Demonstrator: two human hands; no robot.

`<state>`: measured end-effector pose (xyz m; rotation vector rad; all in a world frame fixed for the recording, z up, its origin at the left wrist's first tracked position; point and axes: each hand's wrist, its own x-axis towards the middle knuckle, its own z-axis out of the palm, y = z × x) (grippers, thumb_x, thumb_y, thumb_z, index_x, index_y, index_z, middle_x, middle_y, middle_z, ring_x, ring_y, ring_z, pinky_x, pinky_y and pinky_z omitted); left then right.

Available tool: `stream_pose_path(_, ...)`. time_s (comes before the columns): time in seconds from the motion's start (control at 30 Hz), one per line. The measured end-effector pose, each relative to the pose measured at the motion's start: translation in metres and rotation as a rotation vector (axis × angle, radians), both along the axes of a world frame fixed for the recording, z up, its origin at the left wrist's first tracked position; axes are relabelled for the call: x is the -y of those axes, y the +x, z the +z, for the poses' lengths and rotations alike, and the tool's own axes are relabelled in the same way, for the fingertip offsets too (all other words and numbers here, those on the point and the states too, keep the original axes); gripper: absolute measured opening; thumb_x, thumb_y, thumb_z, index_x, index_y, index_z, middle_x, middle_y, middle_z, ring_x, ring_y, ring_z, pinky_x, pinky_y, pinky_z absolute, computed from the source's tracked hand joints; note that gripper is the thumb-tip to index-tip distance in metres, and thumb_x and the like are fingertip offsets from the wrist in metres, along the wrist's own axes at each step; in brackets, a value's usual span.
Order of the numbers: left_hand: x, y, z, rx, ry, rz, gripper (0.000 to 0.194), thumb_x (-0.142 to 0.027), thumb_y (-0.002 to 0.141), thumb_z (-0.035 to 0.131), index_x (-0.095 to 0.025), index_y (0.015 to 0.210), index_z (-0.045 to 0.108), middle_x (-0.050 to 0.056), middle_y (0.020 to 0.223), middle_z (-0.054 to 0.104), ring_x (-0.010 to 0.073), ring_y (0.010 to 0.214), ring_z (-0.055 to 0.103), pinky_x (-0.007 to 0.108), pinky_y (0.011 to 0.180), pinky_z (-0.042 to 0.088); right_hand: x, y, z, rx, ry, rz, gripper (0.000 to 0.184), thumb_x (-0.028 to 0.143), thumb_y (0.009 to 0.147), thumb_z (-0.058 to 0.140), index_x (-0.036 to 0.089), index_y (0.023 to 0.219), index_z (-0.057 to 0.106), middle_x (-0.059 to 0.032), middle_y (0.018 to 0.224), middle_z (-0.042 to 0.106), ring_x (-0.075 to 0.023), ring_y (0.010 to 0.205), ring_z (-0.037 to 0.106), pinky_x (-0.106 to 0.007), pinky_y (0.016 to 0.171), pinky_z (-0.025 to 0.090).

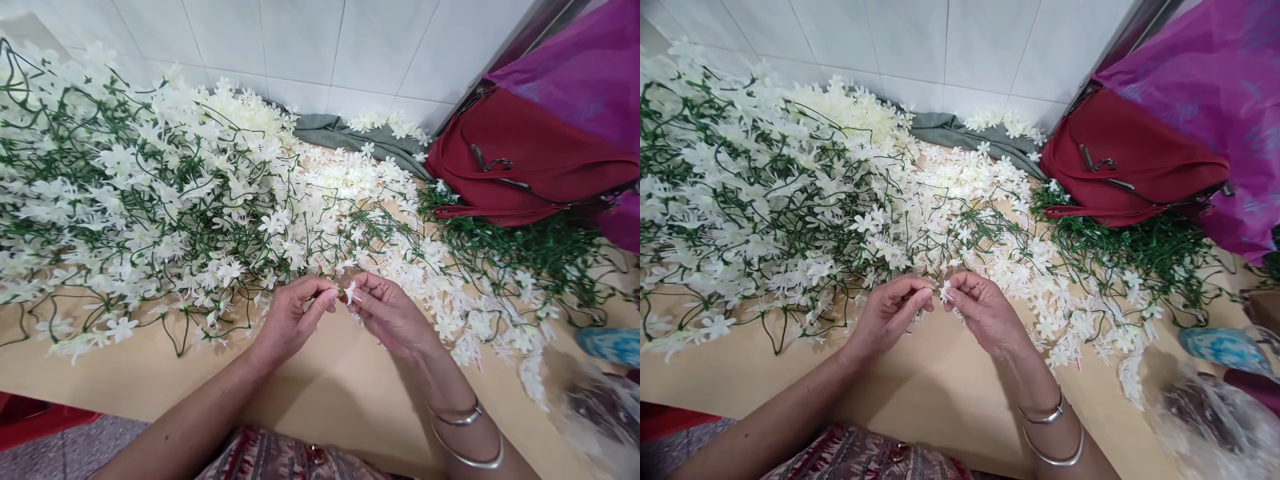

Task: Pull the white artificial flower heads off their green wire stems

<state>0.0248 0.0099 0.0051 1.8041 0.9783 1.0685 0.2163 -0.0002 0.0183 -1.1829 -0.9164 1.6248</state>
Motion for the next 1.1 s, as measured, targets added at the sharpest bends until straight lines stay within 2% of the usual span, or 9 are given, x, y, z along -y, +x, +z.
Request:
stream_pose_path(0.4, -0.0004, -0.0015, 0.0035, 0.021, 0.002, -0.044, 0.020, -0.023, 0.104, 0.058, -0.018, 0.087, 0.069, -0.001, 0.076, 0.068, 0.0111, 0.072, 0.062, 0.022, 0.072, 0.047, 0.0013, 0.0017, 0.0026, -0.100, -0.042, 0.065, 0.028, 0.040, 0.072, 0.093, 0.021, 0.078, 0.073, 0.0027, 0.070, 0.062, -0.0106, 0.064, 0.054, -0.025, 0.062, 0.043)
stream_pose_path(0.67, -0.0022, -0.0022, 0.0018, 0.013, 0.005, -0.066, 0.020, -0.024, 0.103, 0.059, -0.018, 0.087, 0.069, 0.001, 0.078, 0.068, 0.0124, 0.074, 0.063, 0.024, 0.074, 0.047, 0.0015, 0.0017, 0.0020, -0.109, -0.018, 0.095, 0.026, 0.039, 0.075, 0.091, 0.021, 0.079, 0.073, 0.0021, 0.071, 0.064, -0.0108, 0.066, 0.054, -0.025, 0.066, 0.043)
stream_pose_path(0.93, -0.0034, -0.0050, -0.0006, -0.105, 0.149, -0.085, 0.015, -0.021, 0.103, 0.059, -0.018, 0.095, 0.070, 0.000, 0.077, 0.066, 0.0122, 0.071, 0.059, 0.022, 0.069, 0.045, 0.0040, 0.0020, 0.0006, 0.013, 0.022, 0.068, 0.026, 0.042, 0.077, 0.089, 0.021, 0.080, 0.073, 0.0024, 0.071, 0.064, -0.0106, 0.065, 0.057, -0.026, 0.065, 0.045)
stream_pose_path(1.1, -0.0045, -0.0052, -0.0036, -0.125, 0.153, -0.087, 0.015, -0.020, 0.103, 0.059, -0.017, 0.094, 0.070, 0.000, 0.076, 0.066, 0.0109, 0.071, 0.060, 0.020, 0.069, 0.046, 0.0047, -0.0007, 0.0033, 0.069, 0.032, 0.091, 0.029, 0.045, 0.079, 0.086, 0.021, 0.080, 0.070, 0.0019, 0.070, 0.064, -0.0103, 0.061, 0.054, -0.024, 0.055, 0.041)
